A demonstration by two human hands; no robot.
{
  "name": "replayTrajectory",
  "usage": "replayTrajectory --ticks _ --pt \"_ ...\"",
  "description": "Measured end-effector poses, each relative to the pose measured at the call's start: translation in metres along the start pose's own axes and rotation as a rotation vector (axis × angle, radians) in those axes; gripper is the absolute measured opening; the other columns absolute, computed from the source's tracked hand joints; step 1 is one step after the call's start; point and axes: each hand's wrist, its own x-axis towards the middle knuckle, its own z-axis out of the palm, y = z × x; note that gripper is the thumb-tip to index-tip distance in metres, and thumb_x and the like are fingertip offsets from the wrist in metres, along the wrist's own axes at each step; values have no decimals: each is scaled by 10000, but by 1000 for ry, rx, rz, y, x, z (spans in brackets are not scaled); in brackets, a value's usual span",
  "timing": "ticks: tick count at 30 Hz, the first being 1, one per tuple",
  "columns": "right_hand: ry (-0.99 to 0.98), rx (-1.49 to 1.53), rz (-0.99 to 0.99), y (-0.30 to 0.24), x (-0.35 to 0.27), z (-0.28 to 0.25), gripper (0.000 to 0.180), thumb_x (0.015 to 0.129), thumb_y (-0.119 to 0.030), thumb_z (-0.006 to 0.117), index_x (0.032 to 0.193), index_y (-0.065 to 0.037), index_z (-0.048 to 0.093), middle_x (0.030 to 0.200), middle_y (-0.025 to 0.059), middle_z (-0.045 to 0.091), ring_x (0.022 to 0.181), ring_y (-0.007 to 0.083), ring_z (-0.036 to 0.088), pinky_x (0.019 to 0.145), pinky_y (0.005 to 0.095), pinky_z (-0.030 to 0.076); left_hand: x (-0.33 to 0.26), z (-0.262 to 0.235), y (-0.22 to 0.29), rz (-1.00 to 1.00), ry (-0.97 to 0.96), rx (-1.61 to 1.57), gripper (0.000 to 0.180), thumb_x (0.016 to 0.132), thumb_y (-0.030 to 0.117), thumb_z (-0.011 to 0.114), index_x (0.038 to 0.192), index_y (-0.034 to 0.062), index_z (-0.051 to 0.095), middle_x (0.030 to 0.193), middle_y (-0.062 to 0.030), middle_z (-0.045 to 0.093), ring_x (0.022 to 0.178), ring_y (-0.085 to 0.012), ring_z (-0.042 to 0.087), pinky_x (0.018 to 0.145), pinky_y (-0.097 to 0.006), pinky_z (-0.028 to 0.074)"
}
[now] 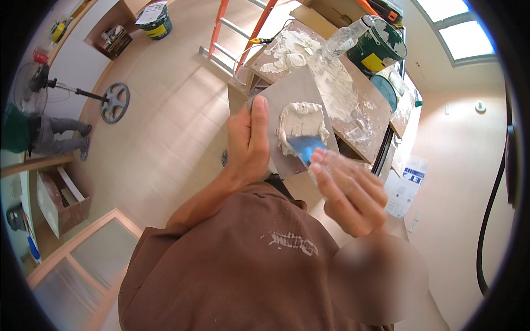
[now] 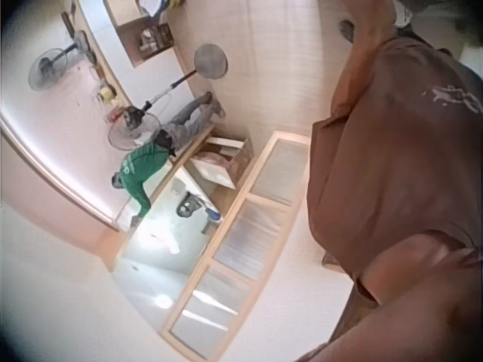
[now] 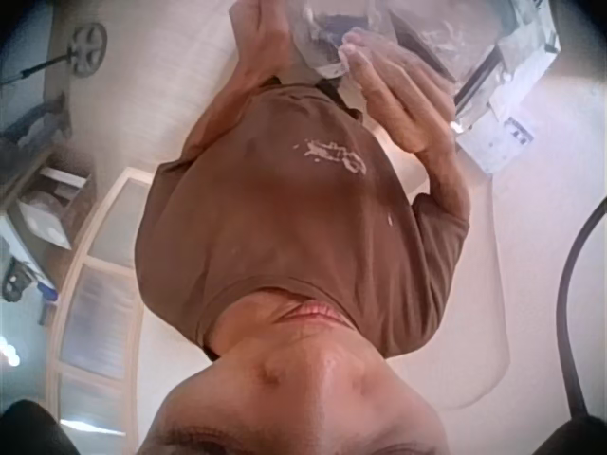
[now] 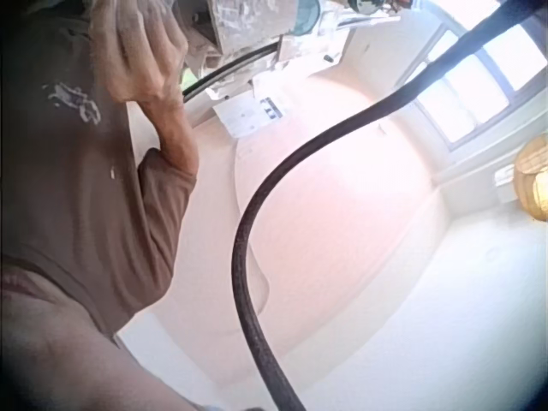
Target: The person scoops white joint compound from a hawk onto a putty knife and applies it to a ceiling corner. They repeatedly load the knife and smooth the compound along the joint between the ceiling and wall.
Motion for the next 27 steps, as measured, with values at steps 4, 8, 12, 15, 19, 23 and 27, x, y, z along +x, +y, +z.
replayTrajectory --ticks 4,8,12,15,19,23,27 --pt "-18 -84 13 5 27 11 178 710 25 651 880 80 653 861 168 667 843 281 683 769 361 578 10 -16 -1 5 -24 -41 366 1021 251 350 825 8 541 712 74 426 667 -18 330 572 -197 290" --pt "-62 -60 43 -10 22 24 211 682 11 660 883 74 651 866 154 666 832 279 683 772 362 577 21 -28 5 30 -63 25 363 1020 244 348 780 19 502 696 77 402 660 -18 315 565 -201 283" --pt "0 -127 19 -6 48 25 193 691 10 665 875 68 655 870 167 665 843 274 683 767 359 579 24 -37 8 18 -64 21 363 1019 239 350 748 32 475 685 82 385 651 -22 305 553 -206 274" --pt "-36 -110 30 -9 46 37 192 687 17 659 865 88 650 871 183 664 844 289 682 766 370 579 29 -42 8 34 -54 7 361 1018 238 351 747 35 475 687 82 387 647 -23 305 544 -209 274" --pt "-26 -100 41 -16 49 40 187 689 30 646 863 99 646 875 181 664 856 288 680 775 365 576 32 -52 13 31 -127 20 362 1020 241 344 748 40 470 693 76 377 650 -24 298 536 -214 270" --pt "-34 -109 44 -12 60 45 173 690 38 640 853 94 652 861 186 663 844 288 680 773 366 577 37 -58 -2 31 -87 -27 369 1023 255 338 835 8 538 736 50 478 672 -24 381 570 -202 335" --pt "-46 -72 57 -18 59 45 165 701 29 638 854 89 653 852 189 662 843 291 680 765 374 579 41 -71 5 -31 -167 120 384 1023 264 335 951 -23 580 814 11 574 721 -33 464 626 -194 397"
